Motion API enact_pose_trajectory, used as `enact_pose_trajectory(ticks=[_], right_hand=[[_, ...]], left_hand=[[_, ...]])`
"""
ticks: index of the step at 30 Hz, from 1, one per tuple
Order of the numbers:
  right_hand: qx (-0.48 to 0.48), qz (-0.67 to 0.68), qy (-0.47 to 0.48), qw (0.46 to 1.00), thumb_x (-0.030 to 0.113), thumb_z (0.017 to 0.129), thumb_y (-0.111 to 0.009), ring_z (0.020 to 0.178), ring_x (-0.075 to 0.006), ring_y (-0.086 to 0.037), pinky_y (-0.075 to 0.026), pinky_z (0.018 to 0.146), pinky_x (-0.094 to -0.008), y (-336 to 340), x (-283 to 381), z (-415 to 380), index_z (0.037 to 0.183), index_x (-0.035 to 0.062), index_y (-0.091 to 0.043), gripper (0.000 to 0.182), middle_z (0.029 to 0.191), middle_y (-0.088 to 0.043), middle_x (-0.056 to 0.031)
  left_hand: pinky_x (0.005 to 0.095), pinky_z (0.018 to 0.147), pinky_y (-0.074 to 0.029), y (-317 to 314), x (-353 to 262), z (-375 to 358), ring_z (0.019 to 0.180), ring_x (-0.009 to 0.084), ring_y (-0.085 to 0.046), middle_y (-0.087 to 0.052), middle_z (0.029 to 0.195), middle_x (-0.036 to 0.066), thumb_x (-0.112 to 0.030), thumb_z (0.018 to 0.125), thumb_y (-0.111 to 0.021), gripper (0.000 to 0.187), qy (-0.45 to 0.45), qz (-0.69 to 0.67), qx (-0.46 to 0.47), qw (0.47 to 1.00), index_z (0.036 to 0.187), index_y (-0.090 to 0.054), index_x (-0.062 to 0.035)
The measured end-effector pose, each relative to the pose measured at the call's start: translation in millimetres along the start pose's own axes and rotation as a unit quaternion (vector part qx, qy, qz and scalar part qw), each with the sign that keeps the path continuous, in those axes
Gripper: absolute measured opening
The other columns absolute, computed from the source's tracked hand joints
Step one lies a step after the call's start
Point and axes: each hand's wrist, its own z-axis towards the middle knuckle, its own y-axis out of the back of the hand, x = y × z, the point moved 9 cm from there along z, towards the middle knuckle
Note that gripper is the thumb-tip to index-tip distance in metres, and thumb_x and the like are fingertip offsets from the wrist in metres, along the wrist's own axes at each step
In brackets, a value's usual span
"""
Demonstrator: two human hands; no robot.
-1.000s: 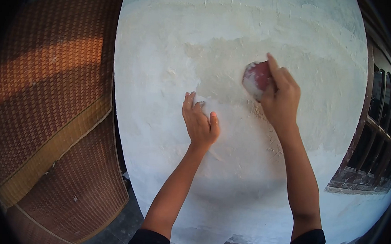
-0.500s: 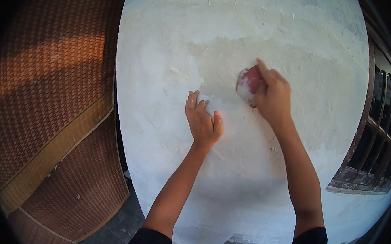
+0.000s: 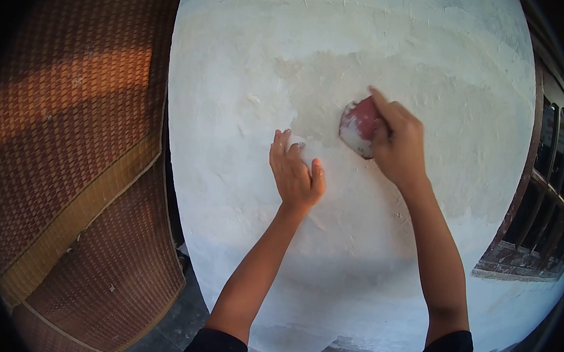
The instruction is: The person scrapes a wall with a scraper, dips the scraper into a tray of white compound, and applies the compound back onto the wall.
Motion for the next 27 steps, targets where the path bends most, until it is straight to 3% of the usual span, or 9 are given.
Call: enact_pose_trajectory(ticks=[2, 6, 10, 14, 16, 18, 20, 22, 27], right_hand=[[0.026, -0.049, -0.017, 0.998, -0.008, 0.071, -0.053, 0.074, -0.0334, -0.065, -0.051, 0.07, -0.0404, -8.3, -10.6, -5.1, 0.121, 0.0016, -0.066, 0.052, 0.082, -0.065, -0.0188], [-0.156, -0.108, -0.106, 0.976, -0.008, 0.072, -0.053, 0.071, -0.0331, -0.064, -0.051, 0.07, -0.0396, 50.4, -29.4, -2.8, 0.122, 0.0031, -0.066, 0.053, 0.082, -0.064, -0.0185], [0.044, 0.006, -0.078, 0.996, -0.01, 0.073, -0.051, 0.073, -0.0348, -0.063, -0.051, 0.073, -0.0402, 4.8, -15.6, -15.3, 0.123, 0.0024, -0.065, 0.053, 0.084, -0.064, -0.0191], [-0.19, -0.095, -0.166, 0.963, -0.009, 0.074, -0.053, 0.071, -0.0341, -0.062, -0.05, 0.071, -0.0412, 64.2, -44.0, -24.3, 0.121, 0.0, -0.065, 0.049, 0.08, -0.062, -0.0186], [-0.2, -0.092, -0.171, 0.96, -0.007, 0.075, -0.054, 0.072, -0.033, -0.063, -0.05, 0.071, -0.0405, 65.2, -35.0, -29.1, 0.121, 0.0017, -0.066, 0.048, 0.081, -0.063, -0.0174], [-0.044, -0.02, -0.105, 0.993, -0.006, 0.076, -0.053, 0.074, -0.0313, -0.064, -0.05, 0.071, -0.039, 24.9, -17.8, -30.0, 0.121, 0.004, -0.066, 0.048, 0.084, -0.064, -0.0158], [-0.011, -0.075, -0.117, 0.99, -0.006, 0.076, -0.052, 0.076, -0.0304, -0.064, -0.05, 0.072, -0.038, 16.8, -27.8, -38.6, 0.122, 0.0058, -0.066, 0.049, 0.086, -0.065, -0.0148], [-0.254, -0.157, -0.196, 0.934, -0.007, 0.076, -0.052, 0.076, -0.0305, -0.064, -0.051, 0.072, -0.0392, 72.6, -46.0, -58.2, 0.122, 0.0053, -0.066, 0.05, 0.087, -0.065, -0.0144], [-0.25, -0.11, -0.27, 0.923, -0.005, 0.082, -0.051, 0.094, -0.0274, -0.067, -0.05, 0.087, -0.0346, 91.1, -40.7, -85.8, 0.125, -0.0008, -0.062, 0.044, 0.105, -0.068, -0.0192]], left_hand=[[0.0558, 0.107, -0.027, -1.1, -1.7, -0.2, 0.136, 0.0454, -0.03, -0.036, 0.141, 0.031, -0.038, 0.099, -0.042, 0.054, -0.01, -0.003, 0.01, 1.0, 0.121, -0.04, 0.012], [0.0564, 0.107, -0.028, 0.6, 0.0, 1.9, 0.135, 0.0453, -0.032, -0.036, 0.141, 0.03, -0.036, 0.1, -0.042, 0.051, 0.001, -0.006, -0.009, 1.0, 0.12, -0.04, 0.0105], [0.0568, 0.107, -0.027, 3.1, -2.2, 3.8, 0.134, 0.0454, -0.033, -0.035, 0.14, 0.029, -0.037, 0.1, -0.04, 0.051, -0.027, 0.004, 0.0, 1.0, 0.119, -0.04, 0.0099], [0.0579, 0.108, -0.026, 0.2, -3.2, 4.7, 0.134, 0.0459, -0.033, -0.035, 0.139, 0.028, -0.034, 0.099, -0.042, 0.047, -0.009, 0.013, 0.031, 0.999, 0.118, -0.041, 0.0091], [0.0595, 0.109, -0.024, 0.1, -5.6, 5.0, 0.135, 0.0464, -0.032, -0.035, 0.139, 0.026, -0.025, 0.095, -0.046, 0.04, -0.035, 0.004, 0.023, 0.999, 0.118, -0.042, 0.007], [0.0603, 0.109, -0.023, 0.1, -6.2, 3.0, 0.136, 0.0465, -0.03, -0.035, 0.139, 0.026, -0.022, 0.093, -0.047, 0.037, -0.038, 0.0, 0.04, 0.998, 0.117, -0.042, 0.0059], [0.061, 0.11, -0.022, 0.6, -6.0, 4.2, 0.137, 0.0466, -0.029, -0.035, 0.139, 0.025, -0.019, 0.092, -0.048, 0.036, -0.041, -0.004, 0.053, 0.998, 0.117, -0.041, 0.0048], [0.0621, 0.11, -0.021, 0.1, -3.6, 0.3, 0.138, 0.0464, -0.028, -0.035, 0.14, 0.026, -0.016, 0.091, -0.049, 0.035, -0.042, -0.002, 0.069, 0.997, 0.118, -0.04, 0.0035], [0.0619, 0.109, -0.021, 5.9, -14.7, -6.6, 0.139, 0.0457, -0.027, -0.035, 0.14, 0.026, -0.019, 0.093, -0.049, 0.036, -0.064, -0.04, 0.081, 0.994, 0.121, -0.039, 0.0023]])
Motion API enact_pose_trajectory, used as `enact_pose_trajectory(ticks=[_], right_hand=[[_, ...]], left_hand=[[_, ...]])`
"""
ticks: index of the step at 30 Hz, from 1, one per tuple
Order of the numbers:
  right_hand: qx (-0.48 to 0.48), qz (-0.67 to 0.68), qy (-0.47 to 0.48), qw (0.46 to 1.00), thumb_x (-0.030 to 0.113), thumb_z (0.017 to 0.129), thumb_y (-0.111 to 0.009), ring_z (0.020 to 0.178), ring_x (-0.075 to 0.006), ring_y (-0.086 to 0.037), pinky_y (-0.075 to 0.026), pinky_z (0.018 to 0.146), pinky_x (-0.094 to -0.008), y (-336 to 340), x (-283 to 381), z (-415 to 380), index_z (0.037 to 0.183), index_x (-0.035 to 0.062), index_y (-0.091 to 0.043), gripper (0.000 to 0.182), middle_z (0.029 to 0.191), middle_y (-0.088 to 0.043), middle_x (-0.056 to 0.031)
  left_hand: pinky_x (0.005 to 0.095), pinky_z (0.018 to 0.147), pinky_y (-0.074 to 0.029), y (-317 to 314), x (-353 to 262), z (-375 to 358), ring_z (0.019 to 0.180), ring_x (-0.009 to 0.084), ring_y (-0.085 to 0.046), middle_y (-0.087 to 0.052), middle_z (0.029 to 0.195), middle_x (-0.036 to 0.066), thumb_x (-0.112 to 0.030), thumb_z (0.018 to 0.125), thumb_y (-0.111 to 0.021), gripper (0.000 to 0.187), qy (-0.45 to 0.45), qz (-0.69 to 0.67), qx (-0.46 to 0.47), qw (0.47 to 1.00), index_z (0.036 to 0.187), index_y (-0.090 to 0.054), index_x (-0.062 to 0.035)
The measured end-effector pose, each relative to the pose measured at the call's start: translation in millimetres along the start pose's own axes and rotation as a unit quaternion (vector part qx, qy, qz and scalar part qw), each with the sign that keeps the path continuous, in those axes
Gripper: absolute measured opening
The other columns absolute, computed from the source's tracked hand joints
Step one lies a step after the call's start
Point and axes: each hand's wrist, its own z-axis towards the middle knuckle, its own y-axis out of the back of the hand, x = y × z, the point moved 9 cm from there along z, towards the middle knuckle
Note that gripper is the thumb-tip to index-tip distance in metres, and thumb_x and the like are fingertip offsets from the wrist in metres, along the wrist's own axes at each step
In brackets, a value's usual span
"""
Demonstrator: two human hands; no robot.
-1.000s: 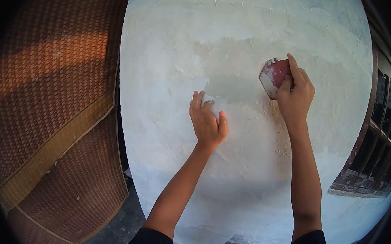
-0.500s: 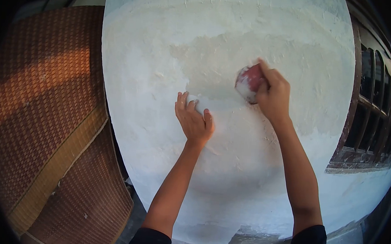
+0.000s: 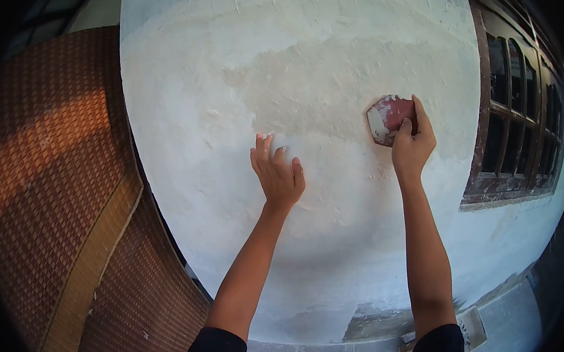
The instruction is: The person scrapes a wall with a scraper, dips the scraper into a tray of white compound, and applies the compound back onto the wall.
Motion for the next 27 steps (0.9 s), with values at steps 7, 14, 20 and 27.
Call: enact_pose_trajectory(ticks=[7, 14, 20, 27], right_hand=[[0.061, 0.029, -0.166, 0.984, -0.006, 0.084, -0.052, 0.097, -0.0238, -0.066, -0.05, 0.089, -0.0331, 34.3, -40.7, -41.3, 0.123, -0.0028, -0.061, 0.04, 0.106, -0.068, -0.0192], [0.069, 0.031, -0.265, 0.961, -0.003, 0.09, -0.053, 0.08, -0.0153, -0.064, -0.052, 0.072, -0.0277, 102.0, -79.1, -50.4, 0.122, -0.0032, -0.061, 0.033, 0.098, -0.066, -0.0126], [0.065, 0.047, -0.306, 0.949, -0.003, 0.09, -0.053, 0.086, -0.0154, -0.062, -0.052, 0.076, -0.0291, 190.1, -140.2, -56.5, 0.115, -0.0031, -0.061, 0.026, 0.099, -0.065, -0.0123], [0.038, 0.034, -0.39, 0.92, -0.003, 0.091, -0.051, 0.088, -0.0168, -0.063, -0.053, 0.077, -0.0306, 315.2, -213.7, -58.1, 0.109, -0.0031, -0.055, 0.019, 0.101, -0.065, -0.0143]], left_hand=[[0.057, 0.103, -0.028, -11.1, -76.0, -29.6, 0.131, 0.0445, -0.036, -0.04, 0.136, 0.026, -0.024, 0.096, -0.049, 0.035, -0.058, -0.137, 0.024, 0.989, 0.12, -0.042, 0.0004], [0.0534, 0.097, -0.035, -30.8, -162.7, -56.2, 0.118, 0.0407, -0.045, -0.047, 0.126, 0.022, -0.018, 0.091, -0.054, 0.031, -0.047, -0.234, 0.073, 0.968, 0.115, -0.048, -0.0006], [0.0448, 0.084, -0.041, -68.7, -251.0, -72.0, 0.099, 0.033, -0.056, -0.059, 0.103, 0.015, -0.008, 0.081, -0.059, 0.022, -0.012, -0.318, 0.173, 0.932, 0.101, -0.055, -0.0013], [0.0408, 0.073, -0.044, -103.0, -368.0, -102.7, 0.079, 0.03, -0.059, -0.062, 0.084, 0.012, -0.001, 0.081, -0.058, 0.01, 0.013, -0.391, 0.217, 0.894, 0.09, -0.057, -0.0024]])
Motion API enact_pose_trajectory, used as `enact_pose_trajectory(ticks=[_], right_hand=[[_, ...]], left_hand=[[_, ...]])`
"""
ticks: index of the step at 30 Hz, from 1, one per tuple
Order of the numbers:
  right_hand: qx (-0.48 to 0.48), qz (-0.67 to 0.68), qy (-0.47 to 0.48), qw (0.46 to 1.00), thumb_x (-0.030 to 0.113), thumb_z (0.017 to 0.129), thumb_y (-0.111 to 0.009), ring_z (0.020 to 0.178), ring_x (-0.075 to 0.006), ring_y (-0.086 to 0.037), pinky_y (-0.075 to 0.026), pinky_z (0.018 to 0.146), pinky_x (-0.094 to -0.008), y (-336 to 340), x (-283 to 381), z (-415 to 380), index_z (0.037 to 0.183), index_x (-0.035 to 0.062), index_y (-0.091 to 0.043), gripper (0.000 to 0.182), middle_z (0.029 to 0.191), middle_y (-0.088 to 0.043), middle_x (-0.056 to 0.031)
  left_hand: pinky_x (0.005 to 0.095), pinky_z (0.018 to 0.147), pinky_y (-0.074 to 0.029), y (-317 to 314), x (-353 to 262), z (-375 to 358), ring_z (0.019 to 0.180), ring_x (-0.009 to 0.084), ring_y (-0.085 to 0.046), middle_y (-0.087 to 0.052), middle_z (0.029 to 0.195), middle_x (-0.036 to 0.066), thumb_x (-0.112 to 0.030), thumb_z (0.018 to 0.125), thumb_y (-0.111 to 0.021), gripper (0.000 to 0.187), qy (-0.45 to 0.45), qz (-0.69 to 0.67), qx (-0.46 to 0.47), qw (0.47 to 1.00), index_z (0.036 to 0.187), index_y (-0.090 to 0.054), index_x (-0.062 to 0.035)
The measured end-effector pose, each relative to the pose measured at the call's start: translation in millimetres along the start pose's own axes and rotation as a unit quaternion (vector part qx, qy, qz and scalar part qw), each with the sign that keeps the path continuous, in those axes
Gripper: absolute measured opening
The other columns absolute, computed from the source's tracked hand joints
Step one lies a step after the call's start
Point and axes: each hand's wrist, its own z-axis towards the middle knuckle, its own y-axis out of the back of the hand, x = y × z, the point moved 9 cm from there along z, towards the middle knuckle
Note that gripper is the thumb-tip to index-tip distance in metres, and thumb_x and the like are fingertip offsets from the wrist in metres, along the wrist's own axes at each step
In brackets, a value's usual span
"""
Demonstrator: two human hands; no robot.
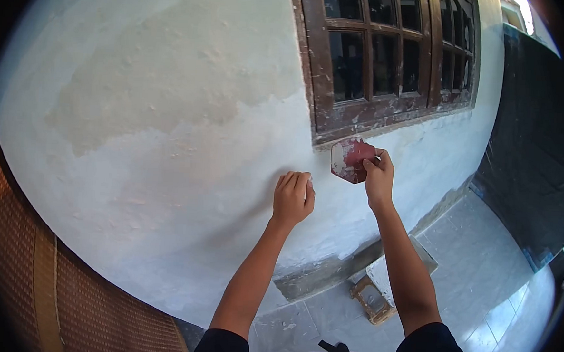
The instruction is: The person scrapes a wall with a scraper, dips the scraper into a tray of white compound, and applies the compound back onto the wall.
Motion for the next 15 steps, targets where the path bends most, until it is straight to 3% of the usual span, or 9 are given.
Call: enact_pose_trajectory(ticks=[6, 15], right_hand=[[-0.025, -0.03, -0.043, 0.998, -0.004, 0.091, -0.049, 0.089, -0.0172, -0.064, -0.052, 0.079, -0.0307, 101.8, -25.2, 5.0, 0.11, -0.0035, -0.056, 0.02, 0.102, -0.066, -0.013], [-0.04, -0.022, -0.102, 0.994, -0.005, 0.088, -0.049, 0.094, -0.0179, -0.064, -0.052, 0.084, -0.0311, 184.8, -60.4, -13.9, 0.114, -0.0054, -0.058, 0.027, 0.106, -0.066, -0.0126]], left_hand=[[0.0407, 0.07, -0.045, -83.2, -43.4, -14.2, 0.074, 0.0298, -0.06, -0.063, 0.079, 0.011, 0.0, 0.084, -0.056, 0.007, 0.036, -0.045, 0.017, 0.998, 0.09, -0.057, -0.0036], [0.0429, 0.068, -0.047, -158.9, -84.2, -50.6, 0.072, 0.032, -0.061, -0.063, 0.079, 0.012, -0.003, 0.088, -0.057, 0.004, 0.111, -0.089, 0.062, 0.988, 0.092, -0.057, -0.0043]])
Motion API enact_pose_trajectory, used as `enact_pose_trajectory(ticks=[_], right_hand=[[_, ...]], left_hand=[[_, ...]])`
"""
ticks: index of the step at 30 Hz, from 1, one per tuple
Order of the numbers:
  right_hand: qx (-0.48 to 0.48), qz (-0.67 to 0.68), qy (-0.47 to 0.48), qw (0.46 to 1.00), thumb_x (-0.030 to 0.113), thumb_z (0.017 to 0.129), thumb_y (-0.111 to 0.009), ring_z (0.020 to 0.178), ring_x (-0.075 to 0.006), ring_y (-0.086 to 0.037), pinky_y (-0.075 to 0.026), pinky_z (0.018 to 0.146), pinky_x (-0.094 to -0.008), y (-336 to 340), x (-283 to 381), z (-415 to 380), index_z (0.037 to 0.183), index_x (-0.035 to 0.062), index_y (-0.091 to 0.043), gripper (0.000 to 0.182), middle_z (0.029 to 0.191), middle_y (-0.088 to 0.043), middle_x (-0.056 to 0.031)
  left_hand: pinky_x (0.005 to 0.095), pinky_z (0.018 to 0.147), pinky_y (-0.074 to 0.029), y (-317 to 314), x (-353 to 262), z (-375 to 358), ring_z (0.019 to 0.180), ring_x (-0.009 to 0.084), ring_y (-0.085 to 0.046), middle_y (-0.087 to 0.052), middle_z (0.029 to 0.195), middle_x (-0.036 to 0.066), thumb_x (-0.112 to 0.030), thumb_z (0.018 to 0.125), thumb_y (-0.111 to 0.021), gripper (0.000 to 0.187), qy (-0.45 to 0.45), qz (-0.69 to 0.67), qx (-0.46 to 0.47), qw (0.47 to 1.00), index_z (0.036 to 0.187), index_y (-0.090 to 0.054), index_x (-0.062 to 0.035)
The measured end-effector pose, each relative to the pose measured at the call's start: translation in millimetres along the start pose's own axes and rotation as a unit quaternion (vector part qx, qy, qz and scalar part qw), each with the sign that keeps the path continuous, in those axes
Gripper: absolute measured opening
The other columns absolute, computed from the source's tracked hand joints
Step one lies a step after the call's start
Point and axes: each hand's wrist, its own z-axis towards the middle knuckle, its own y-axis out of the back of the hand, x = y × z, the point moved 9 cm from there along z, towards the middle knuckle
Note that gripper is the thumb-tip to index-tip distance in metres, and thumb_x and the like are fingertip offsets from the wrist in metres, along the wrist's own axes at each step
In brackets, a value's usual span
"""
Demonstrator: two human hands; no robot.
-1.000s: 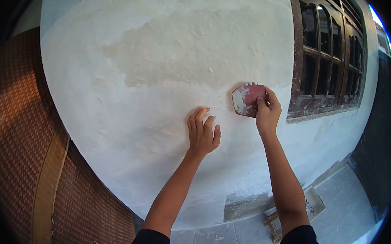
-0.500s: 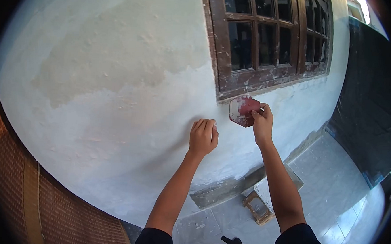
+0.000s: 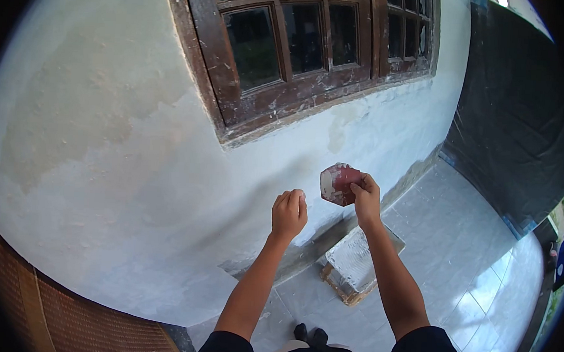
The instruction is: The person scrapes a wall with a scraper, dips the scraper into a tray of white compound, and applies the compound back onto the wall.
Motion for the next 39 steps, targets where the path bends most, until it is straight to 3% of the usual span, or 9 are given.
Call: enact_pose_trajectory(ticks=[13, 19, 29, 31, 34, 39], right_hand=[[-0.08, -0.004, -0.006, 0.997, -0.002, 0.088, -0.053, 0.092, -0.0175, -0.064, -0.052, 0.082, -0.0309, 84.9, -20.3, -19.1, 0.115, -0.0064, -0.058, 0.028, 0.103, -0.067, -0.0122], [-0.112, -0.017, -0.069, 0.991, -0.003, 0.087, -0.053, 0.091, -0.0175, -0.065, -0.052, 0.083, -0.0308, 128.1, -43.4, -18.9, 0.114, -0.0057, -0.059, 0.028, 0.103, -0.067, -0.0122], [-0.062, -0.045, -0.143, 0.987, -0.005, 0.09, -0.049, 0.094, -0.0201, -0.066, -0.054, 0.084, -0.0329, 210.2, -105.7, 35.9, 0.119, -0.0062, -0.056, 0.029, 0.109, -0.065, -0.0136], [-0.057, -0.043, -0.149, 0.986, -0.004, 0.091, -0.049, 0.095, -0.0202, -0.066, -0.054, 0.085, -0.0329, 229.6, -116.9, 42.1, 0.119, -0.0062, -0.056, 0.029, 0.109, -0.065, -0.0134], [-0.05, -0.059, -0.173, 0.982, -0.004, 0.09, -0.049, 0.095, -0.0195, -0.065, -0.053, 0.086, -0.032, 257.5, -143.5, 48.4, 0.119, -0.0063, -0.056, 0.029, 0.109, -0.065, -0.0132], [-0.042, -0.064, -0.208, 0.975, -0.004, 0.089, -0.052, 0.092, -0.0173, -0.065, -0.052, 0.083, -0.0299, 285.3, -180.4, 54.3, 0.118, -0.0066, -0.057, 0.03, 0.106, -0.067, -0.0134]], left_hand=[[0.0428, 0.066, -0.046, -93.8, -18.9, -29.0, 0.071, 0.0303, -0.06, -0.062, 0.073, 0.009, -0.006, 0.087, -0.061, 0.004, 0.023, -0.099, 0.04, 0.994, 0.089, -0.058, -0.0055], [0.0433, 0.065, -0.046, -141.0, -27.9, -53.8, 0.07, 0.0307, -0.06, -0.061, 0.072, 0.009, -0.006, 0.086, -0.061, 0.004, 0.058, -0.118, 0.081, 0.988, 0.088, -0.058, -0.0057], [0.0461, 0.064, -0.047, -237.7, -33.8, -85.3, 0.067, 0.0343, -0.059, -0.057, 0.071, 0.012, -0.009, 0.087, -0.059, 0.004, 0.139, -0.058, 0.118, 0.982, 0.086, -0.057, -0.0057], [0.0461, 0.067, -0.048, -257.8, -38.2, -95.3, 0.072, 0.0344, -0.06, -0.06, 0.077, 0.013, -0.007, 0.086, -0.059, 0.004, 0.179, -0.049, 0.155, 0.97, 0.089, -0.057, -0.0053], [0.0449, 0.074, -0.048, -275.7, -45.1, -112.3, 0.084, 0.0337, -0.061, -0.064, 0.088, 0.013, -0.004, 0.084, -0.06, 0.01, 0.18, -0.046, 0.133, 0.973, 0.094, -0.057, -0.0038], [0.0464, 0.071, -0.047, -295.8, -46.9, -152.8, 0.08, 0.035, -0.06, -0.062, 0.082, 0.014, -0.005, 0.085, -0.059, 0.008, 0.231, -0.036, 0.166, 0.958, 0.093, -0.058, -0.0043]])
